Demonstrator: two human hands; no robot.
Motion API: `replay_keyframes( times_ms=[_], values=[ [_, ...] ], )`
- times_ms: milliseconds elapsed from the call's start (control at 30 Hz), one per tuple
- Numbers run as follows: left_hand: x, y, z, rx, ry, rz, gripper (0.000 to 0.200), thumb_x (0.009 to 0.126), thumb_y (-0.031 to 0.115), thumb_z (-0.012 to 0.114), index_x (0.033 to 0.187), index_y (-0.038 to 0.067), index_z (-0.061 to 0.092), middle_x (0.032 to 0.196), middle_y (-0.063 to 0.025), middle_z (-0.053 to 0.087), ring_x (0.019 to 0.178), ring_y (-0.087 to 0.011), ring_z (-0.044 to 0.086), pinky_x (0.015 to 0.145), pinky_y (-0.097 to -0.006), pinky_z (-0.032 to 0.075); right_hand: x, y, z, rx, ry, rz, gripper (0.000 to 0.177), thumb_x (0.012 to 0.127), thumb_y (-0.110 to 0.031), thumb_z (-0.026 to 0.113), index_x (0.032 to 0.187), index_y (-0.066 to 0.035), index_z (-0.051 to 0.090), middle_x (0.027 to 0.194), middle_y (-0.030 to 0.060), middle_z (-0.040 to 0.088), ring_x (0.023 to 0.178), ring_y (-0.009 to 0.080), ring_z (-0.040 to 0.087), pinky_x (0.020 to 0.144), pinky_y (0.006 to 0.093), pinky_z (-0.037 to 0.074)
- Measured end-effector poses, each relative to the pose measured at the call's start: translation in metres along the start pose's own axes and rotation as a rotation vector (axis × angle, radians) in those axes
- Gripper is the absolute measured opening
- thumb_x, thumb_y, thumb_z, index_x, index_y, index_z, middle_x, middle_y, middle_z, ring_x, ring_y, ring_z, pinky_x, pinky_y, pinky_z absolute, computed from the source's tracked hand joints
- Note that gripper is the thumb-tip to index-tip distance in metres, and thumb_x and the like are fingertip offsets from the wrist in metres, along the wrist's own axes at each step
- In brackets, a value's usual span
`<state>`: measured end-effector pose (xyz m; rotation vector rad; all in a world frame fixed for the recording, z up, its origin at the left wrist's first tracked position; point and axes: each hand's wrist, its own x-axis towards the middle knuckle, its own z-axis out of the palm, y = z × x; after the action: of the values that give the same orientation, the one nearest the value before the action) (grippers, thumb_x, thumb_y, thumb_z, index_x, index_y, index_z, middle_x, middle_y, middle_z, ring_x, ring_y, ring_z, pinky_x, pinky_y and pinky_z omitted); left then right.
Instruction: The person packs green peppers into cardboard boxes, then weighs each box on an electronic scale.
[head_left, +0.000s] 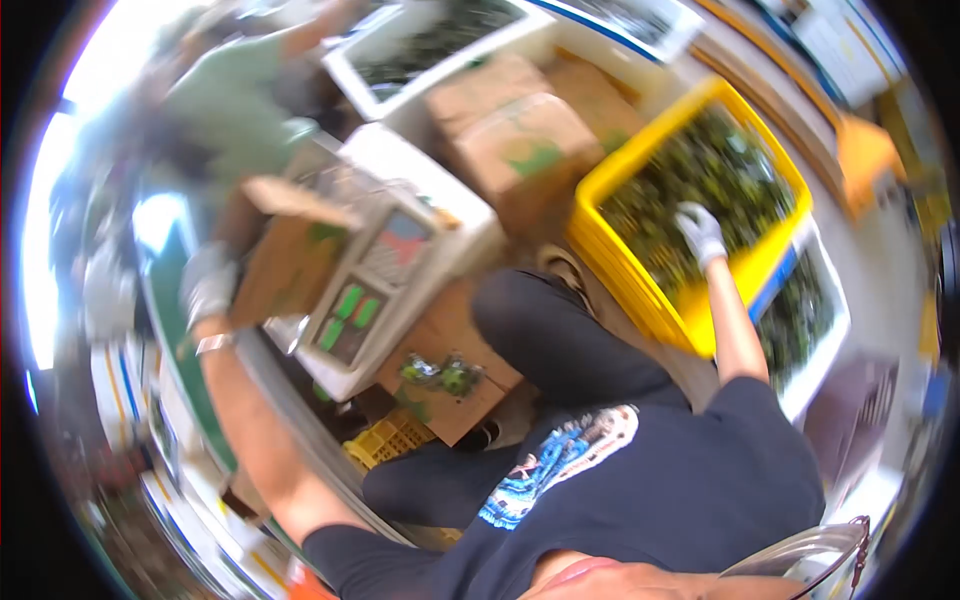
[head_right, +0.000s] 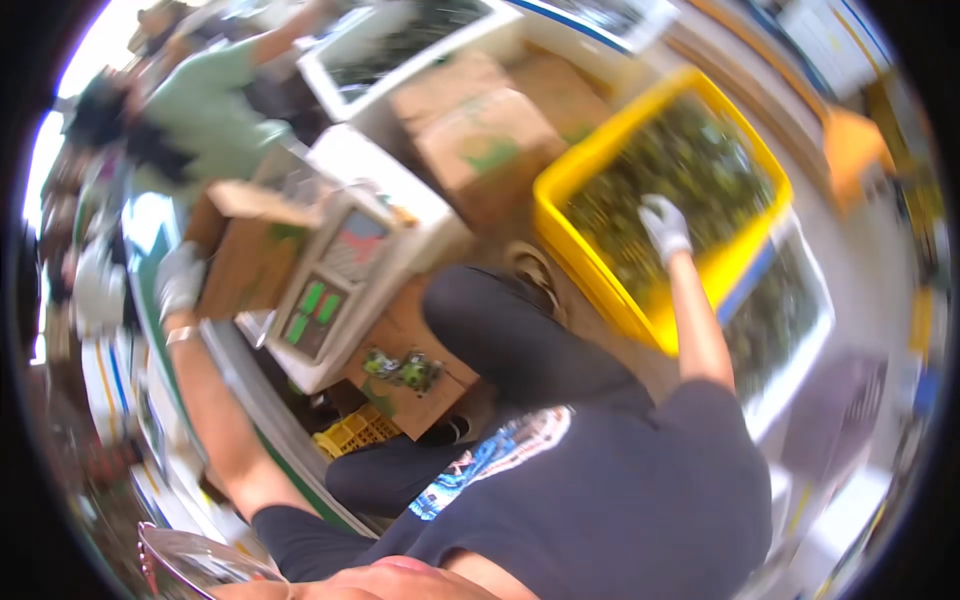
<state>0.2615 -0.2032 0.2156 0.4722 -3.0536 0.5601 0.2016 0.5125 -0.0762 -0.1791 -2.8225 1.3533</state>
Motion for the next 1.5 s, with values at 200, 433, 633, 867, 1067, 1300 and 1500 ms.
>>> replay_keyframes(
  times_ms=[200, 433, 633, 867, 1067, 1300, 1500],
  values=[
    [-0.029, -0.032, -0.025, -0.459, 0.34, -0.323, 0.025, 0.086, 0.02, 0.055, 0.1, 0.003, 0.066, 0.092, -0.0111, 0.069, 0.082, -0.0221, 0.064, 0.076, -0.0338, 0.048, 0.004, 0.073, 0.001, -0.151, -0.165, 0.252, 0.037, 0.078, -0.023, 0.064, 0.111, -0.006, 0.064, 0.111, 0.0135, 0.066, 0.105, 0.0264, 0.062, 0.091, 0.0345, 0.046],
    [-0.11, -0.003, -0.064, -1.098, 0.803, -0.22, 0.033, 0.091, 0.014, 0.053, 0.119, -0.004, 0.055, 0.119, -0.0152, 0.06, 0.101, -0.0254, 0.061, 0.088, -0.0373, 0.051, 0.079, 0.03, 0.09, -0.413, -0.666, 0.213, 0.05, 0.084, -0.011, 0.057, 0.133, -0.015, 0.05, 0.14, 0.0085, 0.045, 0.126, 0.0267, 0.046, 0.101, 0.0368, 0.042],
    [-0.168, 0.049, -0.011, -2.091, 0.19, -0.318, 0.046, 0.094, 0.019, 0.049, 0.135, 0.001, 0.042, 0.123, -0.0145, 0.056, 0.107, -0.0219, 0.058, 0.091, -0.0331, 0.05, 0.078, 0.006, 0.163, -0.936, -0.804, 0.054, 0.059, 0.085, -0.011, 0.061, 0.14, -0.021, 0.041, 0.145, 0.0056, 0.036, 0.129, 0.0275, 0.042, 0.094, 0.0393, 0.046],
    [-0.174, 0.185, -0.031, -1.801, 0.397, -0.84, 0.049, 0.093, 0.021, 0.048, 0.138, 0.004, 0.04, 0.132, -0.0148, 0.05, 0.11, -0.027, 0.056, 0.085, -0.0421, 0.053, 0.056, 0.049, 0.17, -1.194, -0.897, -0.006, 0.045, 0.084, -0.009, 0.064, 0.127, -0.008, 0.053, 0.13, 0.0091, 0.048, 0.123, 0.0271, 0.046, 0.083, 0.0407, 0.05],
    [-0.156, 0.275, -0.028, -2.142, -0.121, -0.508, 0.034, 0.093, 0.025, 0.049, 0.115, -0.001, 0.051, 0.11, -0.0162, 0.059, 0.093, -0.0256, 0.061, 0.079, -0.0375, 0.055, 0.035, 0.055, 0.104, -0.688, -0.772, 0.091, 0.067, 0.073, -0.012, 0.075, 0.133, -0.012, 0.044, 0.132, 0.0132, 0.044, 0.121, 0.0331, 0.045, 0.089, 0.0398, 0.049],
    [-0.137, 0.415, -0.019, -1.655, -0.198, 0.091, 0.018, 0.094, 0.012, 0.055, 0.108, 0.001, 0.055, 0.095, -0.0061, 0.057, 0.082, -0.0133, 0.057, 0.073, -0.0268, 0.05, -0.001, 0.047, 0.017, 0.732, -0.261, 0.188, 0.061, 0.071, 0.002, 0.072, 0.123, -0.009, 0.042, 0.11, 0.0119, 0.057, 0.099, 0.0249, 0.061, 0.084, 0.0368, 0.053],
    [-0.133, 0.357, -0.086, -2.131, 0.207, -0.147, 0.045, 0.082, -0.01, 0.052, 0.125, 0.0, 0.044, 0.121, -0.0143, 0.052, 0.112, -0.0236, 0.053, 0.093, -0.0361, 0.047, 0.002, 0.0, -0.046, 0.882, -0.156, -0.056, 0.053, 0.078, -0.002, 0.069, 0.123, -0.004, 0.041, 0.102, 0.0094, 0.06, 0.091, 0.0217, 0.062, 0.084, 0.0352, 0.053]
  ],
)
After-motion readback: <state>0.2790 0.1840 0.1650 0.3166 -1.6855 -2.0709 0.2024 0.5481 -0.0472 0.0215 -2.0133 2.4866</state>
